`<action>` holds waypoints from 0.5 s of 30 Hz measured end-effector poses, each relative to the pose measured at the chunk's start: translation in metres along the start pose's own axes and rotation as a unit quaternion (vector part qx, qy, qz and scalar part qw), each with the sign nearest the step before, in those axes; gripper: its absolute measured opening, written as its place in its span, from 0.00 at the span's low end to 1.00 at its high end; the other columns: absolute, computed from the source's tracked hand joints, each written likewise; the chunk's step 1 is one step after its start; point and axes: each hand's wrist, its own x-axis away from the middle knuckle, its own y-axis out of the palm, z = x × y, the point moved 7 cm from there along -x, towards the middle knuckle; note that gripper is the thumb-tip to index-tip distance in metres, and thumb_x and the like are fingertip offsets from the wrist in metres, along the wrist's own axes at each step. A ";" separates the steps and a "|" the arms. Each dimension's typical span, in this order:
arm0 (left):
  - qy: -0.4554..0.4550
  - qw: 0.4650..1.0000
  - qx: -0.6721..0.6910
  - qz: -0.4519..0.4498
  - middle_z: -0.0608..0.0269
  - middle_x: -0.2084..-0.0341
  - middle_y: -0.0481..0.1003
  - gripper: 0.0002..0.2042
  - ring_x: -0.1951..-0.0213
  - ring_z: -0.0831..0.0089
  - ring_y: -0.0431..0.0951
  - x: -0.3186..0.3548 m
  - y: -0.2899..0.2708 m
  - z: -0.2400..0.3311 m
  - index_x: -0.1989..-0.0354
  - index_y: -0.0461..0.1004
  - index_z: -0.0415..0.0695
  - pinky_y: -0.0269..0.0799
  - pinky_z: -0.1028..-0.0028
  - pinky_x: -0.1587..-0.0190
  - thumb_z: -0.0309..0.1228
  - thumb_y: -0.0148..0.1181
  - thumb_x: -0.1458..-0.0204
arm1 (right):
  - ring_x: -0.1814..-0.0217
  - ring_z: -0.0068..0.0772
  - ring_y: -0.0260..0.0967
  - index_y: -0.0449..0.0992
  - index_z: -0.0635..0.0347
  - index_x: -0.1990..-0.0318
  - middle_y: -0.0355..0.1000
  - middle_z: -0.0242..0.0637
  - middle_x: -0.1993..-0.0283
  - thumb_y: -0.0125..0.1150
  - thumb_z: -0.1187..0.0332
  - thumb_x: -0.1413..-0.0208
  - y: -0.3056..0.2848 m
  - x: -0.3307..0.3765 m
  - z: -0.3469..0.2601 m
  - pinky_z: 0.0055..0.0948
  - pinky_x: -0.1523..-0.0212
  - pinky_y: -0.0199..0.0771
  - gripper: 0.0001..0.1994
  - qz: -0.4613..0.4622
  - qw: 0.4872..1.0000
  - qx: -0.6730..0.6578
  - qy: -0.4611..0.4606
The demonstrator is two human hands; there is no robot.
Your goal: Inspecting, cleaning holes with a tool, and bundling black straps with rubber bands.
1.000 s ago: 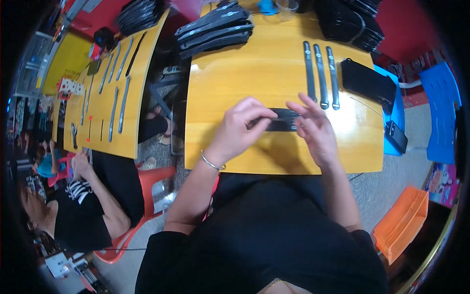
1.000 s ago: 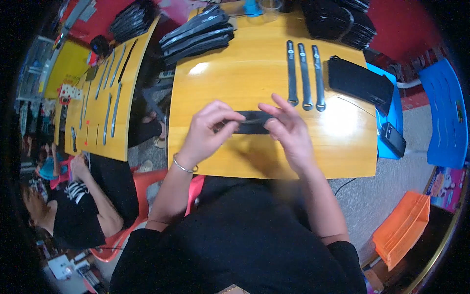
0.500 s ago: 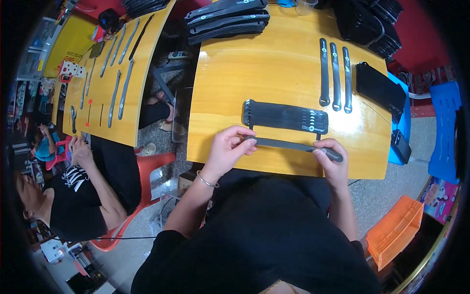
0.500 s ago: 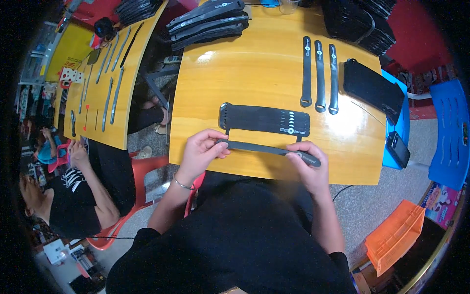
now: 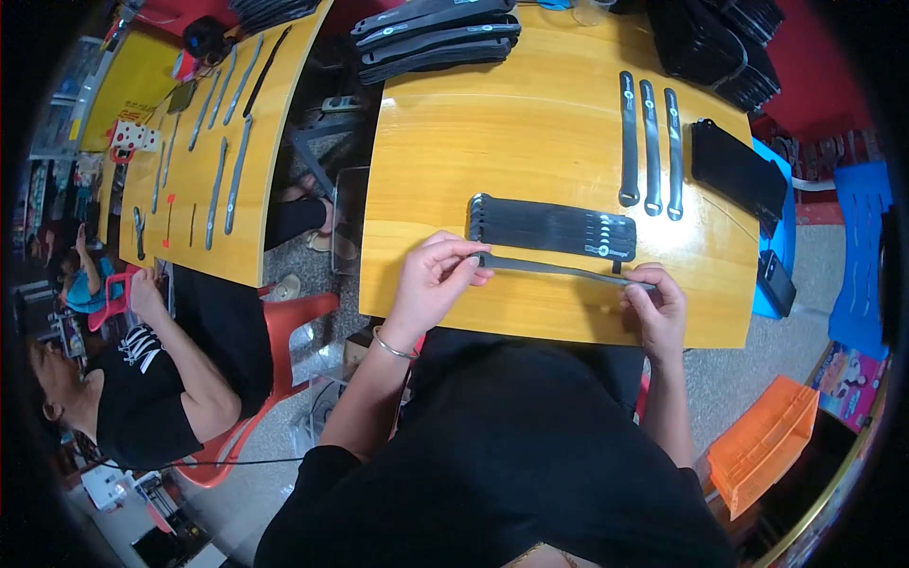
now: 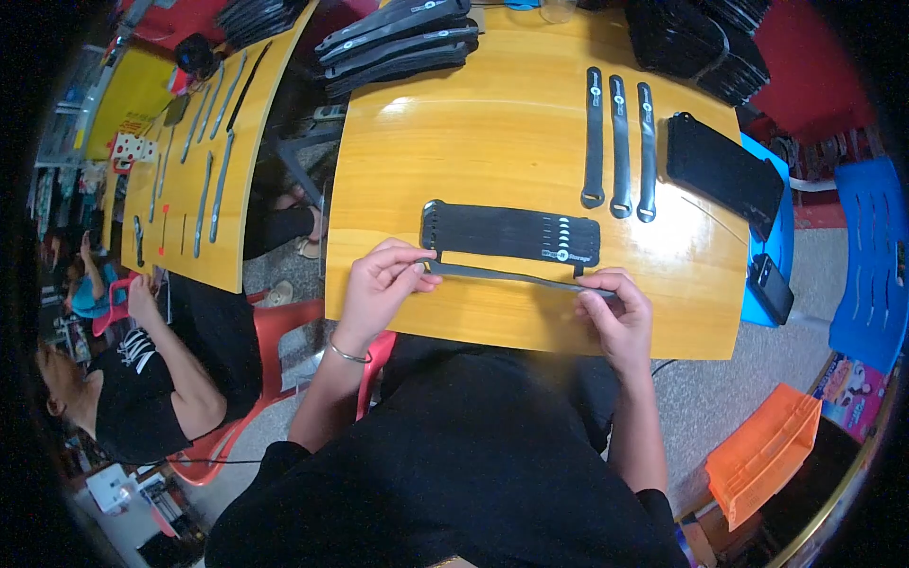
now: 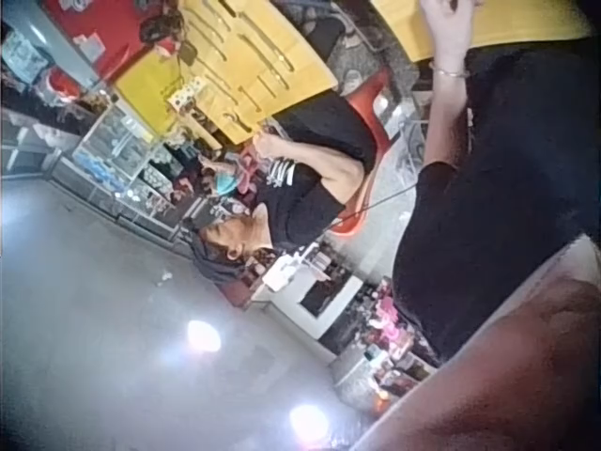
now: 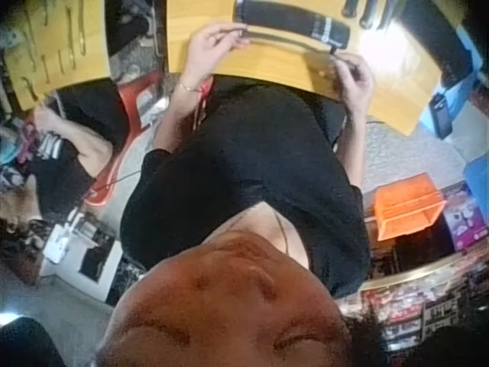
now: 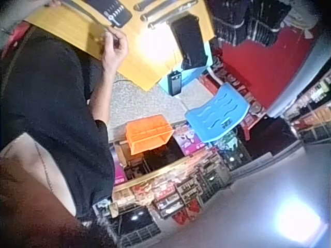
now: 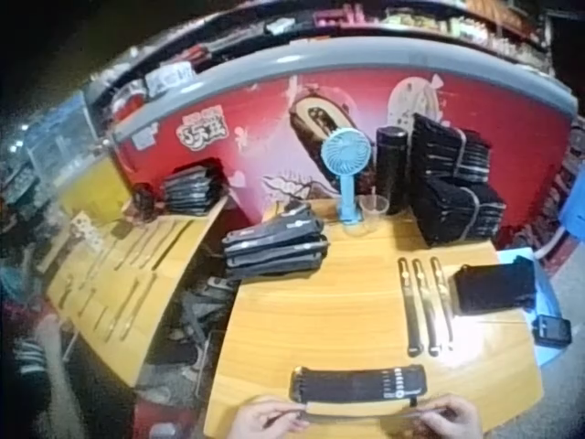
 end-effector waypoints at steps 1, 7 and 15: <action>-0.001 1.000 0.001 -0.002 0.59 0.62 0.70 0.09 0.64 0.69 0.79 -0.002 0.000 0.001 0.56 0.72 0.31 0.77 0.78 0.59 0.17 0.50 0.44 | 0.68 0.17 0.69 0.74 0.65 0.60 0.70 0.30 0.68 0.56 0.78 0.46 0.000 -0.002 -0.006 0.17 0.67 0.71 0.06 0.001 0.999 0.000 -0.035; -0.055 0.997 -0.016 0.048 0.63 0.69 0.72 0.07 0.66 0.76 0.78 -0.008 -0.005 -0.006 0.59 0.73 0.34 0.76 0.81 0.63 0.18 0.54 0.47 | 0.71 0.18 0.69 0.72 0.65 0.58 0.70 0.29 0.70 0.56 0.78 0.45 -0.009 -0.003 0.000 0.17 0.68 0.71 0.07 0.034 0.999 0.001 0.009; -0.003 0.991 -0.093 0.098 0.69 0.73 0.71 0.06 0.73 0.86 0.71 -0.016 -0.015 -0.013 0.64 0.69 0.37 0.68 0.87 0.69 0.18 0.58 0.49 | 0.72 0.16 0.67 0.71 0.64 0.59 0.70 0.29 0.71 0.57 0.77 0.45 -0.007 -0.008 0.005 0.14 0.71 0.69 0.07 0.058 0.998 -0.022 0.028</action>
